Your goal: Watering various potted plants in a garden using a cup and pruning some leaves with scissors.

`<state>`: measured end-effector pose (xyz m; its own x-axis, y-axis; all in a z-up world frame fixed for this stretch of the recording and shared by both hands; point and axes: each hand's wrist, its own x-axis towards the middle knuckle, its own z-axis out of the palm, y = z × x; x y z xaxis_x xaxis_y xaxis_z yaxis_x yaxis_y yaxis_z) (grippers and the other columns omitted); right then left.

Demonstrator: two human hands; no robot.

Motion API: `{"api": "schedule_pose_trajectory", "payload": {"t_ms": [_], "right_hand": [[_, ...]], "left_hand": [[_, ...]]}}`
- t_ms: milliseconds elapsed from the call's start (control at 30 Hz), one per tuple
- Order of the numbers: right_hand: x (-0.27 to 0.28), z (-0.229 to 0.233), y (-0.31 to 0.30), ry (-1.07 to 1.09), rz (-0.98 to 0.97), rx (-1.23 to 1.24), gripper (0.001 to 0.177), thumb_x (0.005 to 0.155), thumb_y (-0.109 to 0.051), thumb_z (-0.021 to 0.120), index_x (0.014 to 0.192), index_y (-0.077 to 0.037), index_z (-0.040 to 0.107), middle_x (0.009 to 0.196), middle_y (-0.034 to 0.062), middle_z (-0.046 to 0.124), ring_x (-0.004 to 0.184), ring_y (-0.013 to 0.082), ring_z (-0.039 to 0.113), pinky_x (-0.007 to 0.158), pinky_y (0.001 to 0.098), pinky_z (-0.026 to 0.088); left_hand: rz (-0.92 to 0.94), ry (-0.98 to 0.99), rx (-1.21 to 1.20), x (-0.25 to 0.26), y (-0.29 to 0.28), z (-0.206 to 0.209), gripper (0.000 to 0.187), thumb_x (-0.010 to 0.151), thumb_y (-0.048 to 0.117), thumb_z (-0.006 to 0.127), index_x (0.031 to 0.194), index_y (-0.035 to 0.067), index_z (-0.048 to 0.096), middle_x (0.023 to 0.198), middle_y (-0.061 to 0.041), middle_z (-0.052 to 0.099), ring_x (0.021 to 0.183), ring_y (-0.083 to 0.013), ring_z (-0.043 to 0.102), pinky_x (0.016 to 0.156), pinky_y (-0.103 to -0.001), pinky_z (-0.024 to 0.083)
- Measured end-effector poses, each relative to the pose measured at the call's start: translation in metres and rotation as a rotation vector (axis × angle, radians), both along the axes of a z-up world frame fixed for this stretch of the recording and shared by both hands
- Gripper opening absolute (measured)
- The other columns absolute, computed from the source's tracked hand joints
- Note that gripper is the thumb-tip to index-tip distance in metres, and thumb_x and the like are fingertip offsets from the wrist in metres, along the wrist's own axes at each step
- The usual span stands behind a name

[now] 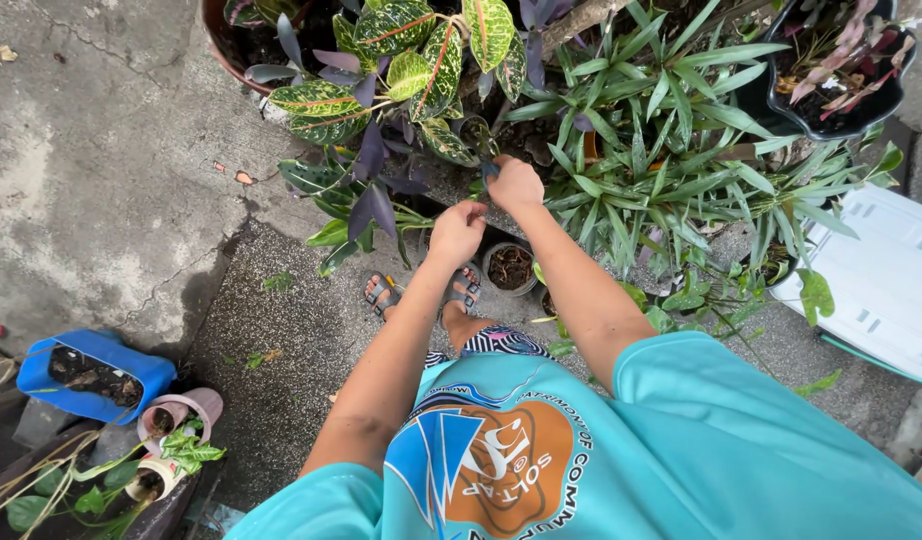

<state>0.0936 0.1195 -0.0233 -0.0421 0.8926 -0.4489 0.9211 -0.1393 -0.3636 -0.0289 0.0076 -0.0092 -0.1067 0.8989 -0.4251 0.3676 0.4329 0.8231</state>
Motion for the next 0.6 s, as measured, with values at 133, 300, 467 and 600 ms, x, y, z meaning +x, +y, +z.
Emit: {"api": "schedule_pose_trajectory", "payload": {"t_ms": [133,300,467,600], "right_hand": [[0.004,0.007,-0.001,0.009,0.0,0.035,0.041,0.085,-0.03,0.07,0.124,-0.019,0.072,0.111,0.0171,0.074,0.104,0.036,0.071,0.091,0.0472,0.056],[0.009,0.02,-0.001,-0.052,0.049,0.034,0.045,0.087,-0.032,0.07,0.129,-0.018,0.068,0.123,0.0167,0.069,0.109,0.0363,0.069,0.093,0.0472,0.056],[0.018,0.038,0.003,-0.163,0.17,0.205,0.052,0.084,-0.032,0.074,0.132,-0.015,0.065,0.127,0.0145,0.062,0.116,0.0383,0.06,0.094,0.0463,0.053],[0.025,0.034,0.021,-0.297,0.267,0.216,0.048,0.085,-0.029,0.075,0.128,-0.01,0.064,0.128,0.0153,0.06,0.116,0.0392,0.058,0.093,0.0464,0.054]], "left_hand": [[0.001,-0.007,-0.002,0.001,-0.001,0.002,0.027,0.09,0.015,0.065,0.115,0.009,0.074,0.1,-0.012,0.077,0.093,-0.0254,0.075,0.086,-0.036,0.057],[0.004,-0.006,-0.001,0.003,0.001,0.009,0.027,0.091,0.016,0.065,0.115,0.009,0.074,0.102,-0.011,0.077,0.093,-0.0249,0.075,0.086,-0.036,0.057],[0.002,-0.006,-0.014,0.003,0.0,0.01,0.026,0.091,0.016,0.065,0.115,0.009,0.074,0.099,-0.011,0.077,0.091,-0.0245,0.075,0.085,-0.036,0.057],[0.015,-0.015,-0.024,0.004,0.0,0.004,0.026,0.091,0.017,0.066,0.115,0.009,0.073,0.098,-0.01,0.077,0.088,-0.0234,0.075,0.083,-0.035,0.057]]}}
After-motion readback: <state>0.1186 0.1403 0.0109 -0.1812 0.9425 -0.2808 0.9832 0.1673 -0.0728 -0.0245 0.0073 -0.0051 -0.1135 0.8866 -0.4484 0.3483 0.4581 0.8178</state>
